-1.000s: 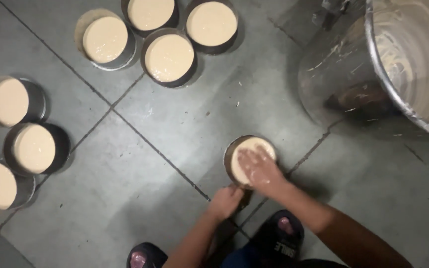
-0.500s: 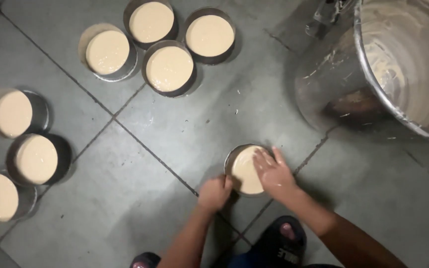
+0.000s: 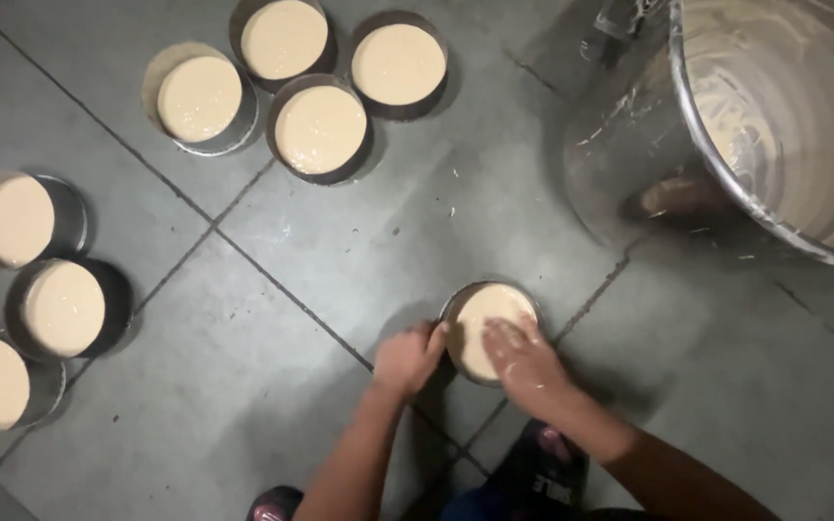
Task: The recorder uses their hands to spread cake batter evenly inside metal cake rings placed on the floor.
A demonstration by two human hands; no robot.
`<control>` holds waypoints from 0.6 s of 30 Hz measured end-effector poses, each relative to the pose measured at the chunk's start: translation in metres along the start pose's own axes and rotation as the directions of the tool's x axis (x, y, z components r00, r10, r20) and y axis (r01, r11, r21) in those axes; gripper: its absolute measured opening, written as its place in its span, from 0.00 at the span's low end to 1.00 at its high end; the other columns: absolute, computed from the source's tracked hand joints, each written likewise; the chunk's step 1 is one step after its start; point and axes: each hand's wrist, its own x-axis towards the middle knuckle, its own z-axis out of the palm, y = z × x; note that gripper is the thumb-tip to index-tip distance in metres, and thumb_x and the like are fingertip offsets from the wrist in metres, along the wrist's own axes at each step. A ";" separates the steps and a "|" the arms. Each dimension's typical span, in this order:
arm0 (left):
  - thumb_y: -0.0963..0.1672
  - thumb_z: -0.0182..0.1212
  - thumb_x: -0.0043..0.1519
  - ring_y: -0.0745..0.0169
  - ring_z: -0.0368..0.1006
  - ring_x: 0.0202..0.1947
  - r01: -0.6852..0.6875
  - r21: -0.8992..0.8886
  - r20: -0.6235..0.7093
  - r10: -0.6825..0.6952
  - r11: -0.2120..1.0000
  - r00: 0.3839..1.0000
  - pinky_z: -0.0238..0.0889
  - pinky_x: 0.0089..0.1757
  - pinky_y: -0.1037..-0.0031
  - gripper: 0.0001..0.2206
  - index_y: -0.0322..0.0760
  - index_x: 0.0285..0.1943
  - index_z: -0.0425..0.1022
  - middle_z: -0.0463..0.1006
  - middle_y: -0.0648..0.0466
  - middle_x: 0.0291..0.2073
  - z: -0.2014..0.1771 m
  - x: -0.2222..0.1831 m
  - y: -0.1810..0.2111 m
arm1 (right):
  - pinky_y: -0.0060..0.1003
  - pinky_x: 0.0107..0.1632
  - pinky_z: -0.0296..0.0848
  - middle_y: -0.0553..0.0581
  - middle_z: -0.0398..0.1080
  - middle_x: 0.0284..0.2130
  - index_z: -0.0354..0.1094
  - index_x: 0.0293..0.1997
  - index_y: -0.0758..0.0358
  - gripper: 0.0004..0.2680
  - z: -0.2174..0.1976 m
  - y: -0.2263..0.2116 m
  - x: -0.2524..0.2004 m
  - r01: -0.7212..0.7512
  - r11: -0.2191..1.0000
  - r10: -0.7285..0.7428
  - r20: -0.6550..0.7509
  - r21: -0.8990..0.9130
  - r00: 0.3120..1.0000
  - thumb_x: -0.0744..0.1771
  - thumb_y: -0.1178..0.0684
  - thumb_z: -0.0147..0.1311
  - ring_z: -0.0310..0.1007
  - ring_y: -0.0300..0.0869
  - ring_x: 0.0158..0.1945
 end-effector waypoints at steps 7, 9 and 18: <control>0.55 0.39 0.69 0.30 0.76 0.46 0.016 0.229 0.005 -0.018 0.973 1.000 0.67 0.49 0.48 0.24 0.36 0.55 0.73 0.80 0.35 0.43 0.020 0.005 0.003 | 0.60 0.71 0.48 0.68 0.64 0.63 0.65 0.62 0.73 0.21 0.000 0.014 0.014 -0.026 0.992 0.030 0.027 -0.123 0.999 0.63 0.54 0.46 0.62 0.53 0.68; 0.54 0.39 0.68 0.29 0.75 0.46 0.063 0.183 0.009 -0.066 0.981 0.998 0.66 0.49 0.47 0.23 0.37 0.56 0.73 0.80 0.35 0.43 0.042 -0.005 -0.009 | 0.60 0.71 0.48 0.69 0.64 0.63 0.65 0.62 0.73 0.21 0.005 0.012 0.003 -0.038 0.990 0.038 -0.004 -0.136 0.999 0.63 0.54 0.46 0.61 0.53 0.67; 0.55 0.44 0.68 0.35 0.76 0.50 -0.081 -0.191 0.252 0.129 0.978 0.959 0.68 0.52 0.56 0.25 0.31 0.53 0.76 0.80 0.34 0.46 0.037 -0.008 0.007 | 0.59 0.72 0.49 0.65 0.65 0.63 0.67 0.60 0.71 0.20 -0.002 0.021 0.020 -0.011 0.996 0.008 -0.032 -0.088 0.999 0.62 0.55 0.47 0.62 0.52 0.68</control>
